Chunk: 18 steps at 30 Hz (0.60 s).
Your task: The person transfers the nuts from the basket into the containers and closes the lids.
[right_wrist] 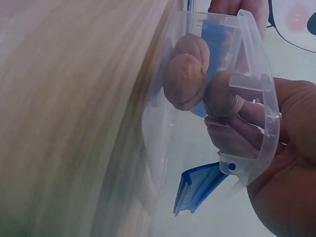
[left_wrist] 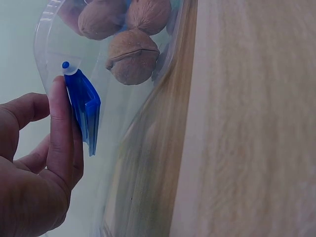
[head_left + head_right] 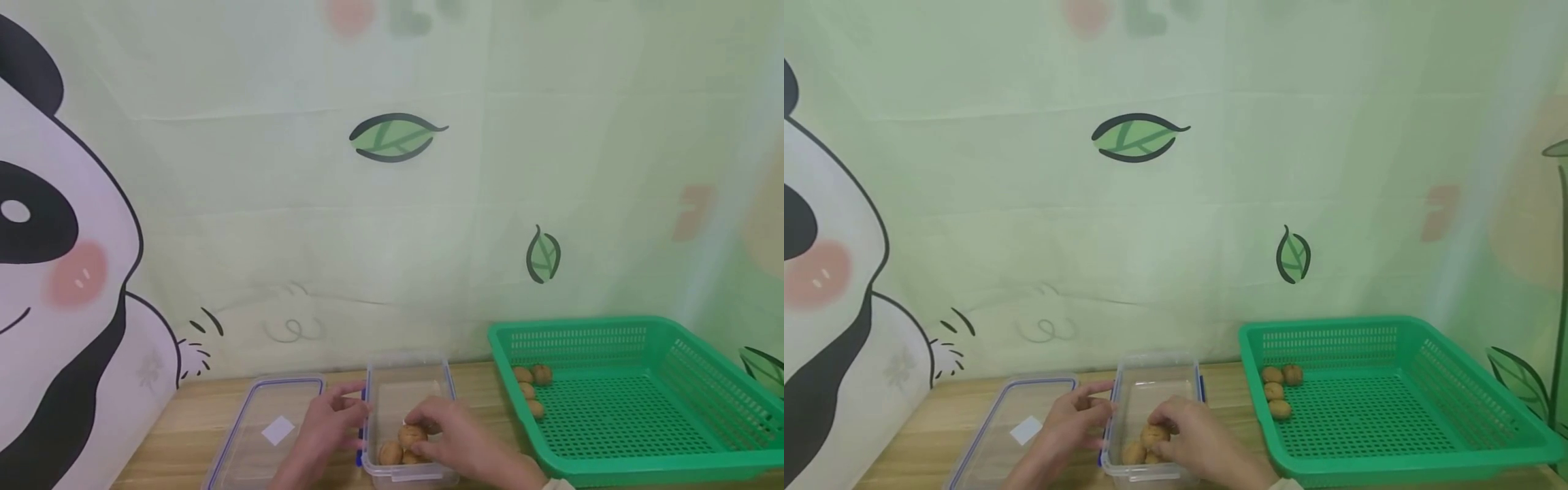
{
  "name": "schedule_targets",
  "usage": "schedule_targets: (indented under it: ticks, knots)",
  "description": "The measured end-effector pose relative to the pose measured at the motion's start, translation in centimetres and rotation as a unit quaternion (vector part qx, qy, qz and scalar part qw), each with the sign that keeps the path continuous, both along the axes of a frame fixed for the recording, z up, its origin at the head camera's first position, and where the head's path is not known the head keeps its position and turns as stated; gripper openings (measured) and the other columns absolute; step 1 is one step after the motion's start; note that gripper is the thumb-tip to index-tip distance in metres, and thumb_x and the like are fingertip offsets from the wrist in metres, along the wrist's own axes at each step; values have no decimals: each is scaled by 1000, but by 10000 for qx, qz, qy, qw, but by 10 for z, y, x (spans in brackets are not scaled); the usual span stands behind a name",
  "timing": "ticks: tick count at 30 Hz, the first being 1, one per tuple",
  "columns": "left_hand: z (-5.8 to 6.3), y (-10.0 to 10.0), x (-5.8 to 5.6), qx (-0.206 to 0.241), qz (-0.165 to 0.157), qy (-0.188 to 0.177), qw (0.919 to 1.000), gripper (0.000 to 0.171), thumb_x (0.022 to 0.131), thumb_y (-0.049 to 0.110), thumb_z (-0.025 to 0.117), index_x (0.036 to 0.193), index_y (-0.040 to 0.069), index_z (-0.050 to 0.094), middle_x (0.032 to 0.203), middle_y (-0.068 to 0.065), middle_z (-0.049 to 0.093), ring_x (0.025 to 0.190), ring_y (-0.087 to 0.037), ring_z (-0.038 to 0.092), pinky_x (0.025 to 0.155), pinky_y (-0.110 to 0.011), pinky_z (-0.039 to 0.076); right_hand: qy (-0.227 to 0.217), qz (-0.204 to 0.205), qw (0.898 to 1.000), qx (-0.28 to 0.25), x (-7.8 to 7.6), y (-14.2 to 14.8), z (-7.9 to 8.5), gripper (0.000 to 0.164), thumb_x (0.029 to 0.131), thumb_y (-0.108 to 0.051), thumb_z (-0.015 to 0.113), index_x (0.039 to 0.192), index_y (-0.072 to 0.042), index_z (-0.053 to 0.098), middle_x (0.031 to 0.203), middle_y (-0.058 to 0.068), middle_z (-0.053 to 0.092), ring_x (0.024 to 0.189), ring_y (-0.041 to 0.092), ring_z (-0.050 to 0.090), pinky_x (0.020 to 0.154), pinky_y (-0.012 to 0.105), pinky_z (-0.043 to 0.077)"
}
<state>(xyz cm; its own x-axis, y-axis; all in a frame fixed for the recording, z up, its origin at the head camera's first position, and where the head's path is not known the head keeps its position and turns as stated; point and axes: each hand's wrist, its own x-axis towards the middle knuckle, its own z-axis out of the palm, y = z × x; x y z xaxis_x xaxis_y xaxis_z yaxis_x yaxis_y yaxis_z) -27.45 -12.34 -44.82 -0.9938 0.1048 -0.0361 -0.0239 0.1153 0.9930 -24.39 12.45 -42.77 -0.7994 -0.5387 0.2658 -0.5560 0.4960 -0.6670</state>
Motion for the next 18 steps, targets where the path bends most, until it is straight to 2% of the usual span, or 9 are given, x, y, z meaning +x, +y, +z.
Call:
schedule_targets:
  ticks: [5,12,18]
  knots:
    - [0,-1,0,-7,-3,-23,10000,59,97,11,74,150,-3,53,119,-17,71,100,-30,70,69,-41,68,117,-68,9997,200,0,-1,-2,23,92,-12,85,111,-7,74,108,0,71,99,13,67,87,33,63]
    - [1,-1,1,15,-11,-27,10000,58,97,11,74,150,-2,53,119,-17,71,99,-30,70,69,-41,68,396,-116,9983,420,-1,-4,-3,23,92,-9,83,113,-6,73,107,1,71,97,13,68,85,29,63]
    - [2,0,2,6,-43,-84,10000,58,98,13,75,150,0,54,120,-18,70,98,-28,70,71,-41,68,494,-246,9973,481,0,-5,-4,23,93,-8,83,114,-5,74,108,2,71,97,14,67,85,33,63]
